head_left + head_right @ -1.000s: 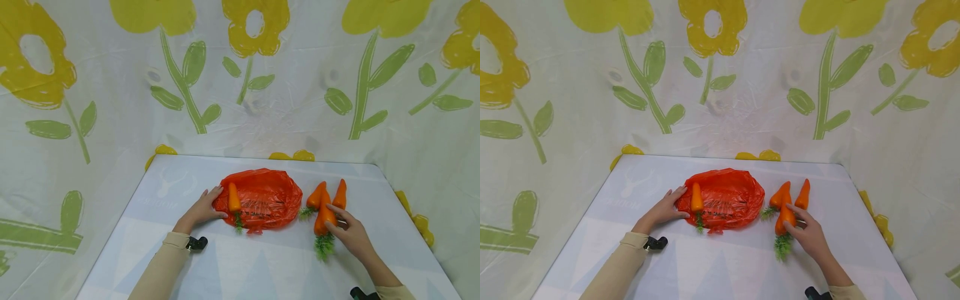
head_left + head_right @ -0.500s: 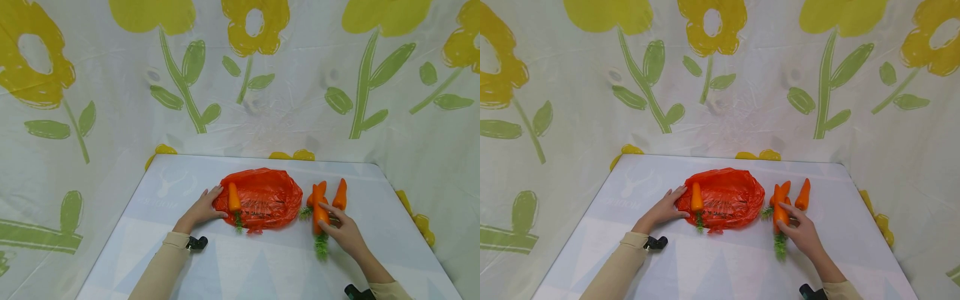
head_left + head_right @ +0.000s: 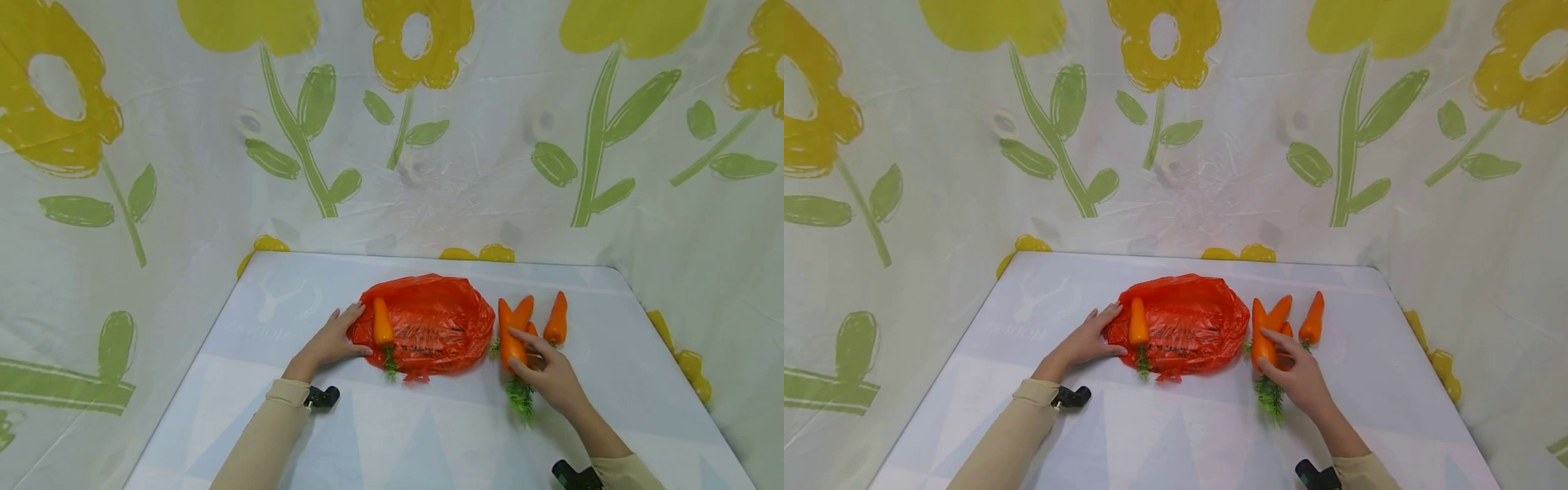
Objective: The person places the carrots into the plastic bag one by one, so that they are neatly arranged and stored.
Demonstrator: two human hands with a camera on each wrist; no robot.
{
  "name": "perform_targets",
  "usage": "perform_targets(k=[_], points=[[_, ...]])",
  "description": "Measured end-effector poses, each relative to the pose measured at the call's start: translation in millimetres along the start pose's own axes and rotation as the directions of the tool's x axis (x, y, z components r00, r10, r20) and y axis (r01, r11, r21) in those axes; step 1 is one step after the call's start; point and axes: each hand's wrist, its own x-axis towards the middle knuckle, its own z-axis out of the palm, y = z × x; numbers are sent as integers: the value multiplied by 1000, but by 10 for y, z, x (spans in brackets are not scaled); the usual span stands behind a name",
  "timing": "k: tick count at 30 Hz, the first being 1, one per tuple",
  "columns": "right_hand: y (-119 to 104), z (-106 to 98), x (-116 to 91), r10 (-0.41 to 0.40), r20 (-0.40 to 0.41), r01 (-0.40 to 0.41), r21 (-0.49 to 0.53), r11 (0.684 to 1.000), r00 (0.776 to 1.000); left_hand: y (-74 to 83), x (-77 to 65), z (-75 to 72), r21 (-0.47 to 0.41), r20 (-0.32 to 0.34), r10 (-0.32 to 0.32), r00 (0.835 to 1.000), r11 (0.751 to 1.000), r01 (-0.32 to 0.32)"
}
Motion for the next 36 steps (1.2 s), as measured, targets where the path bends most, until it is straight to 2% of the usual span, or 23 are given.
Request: perform_targets(k=[5,16,24,36], points=[[-18,47,23,-11,7,11,30,999,1000,8,-10,-8,-6,0,11,1000,1000,-11],[-68,133,66,-68,9,68,44,997,998,0,-8,-9,-5,15,-8,1000,1000,8],[-76,197,94,-87,14,86,62,994,996,-1,-4,-8,-8,2,25,1000,1000,-25],[-113,278,155,-122,18,121,72,990,992,4,-2,-4,0,4,12,1000,1000,-12]])
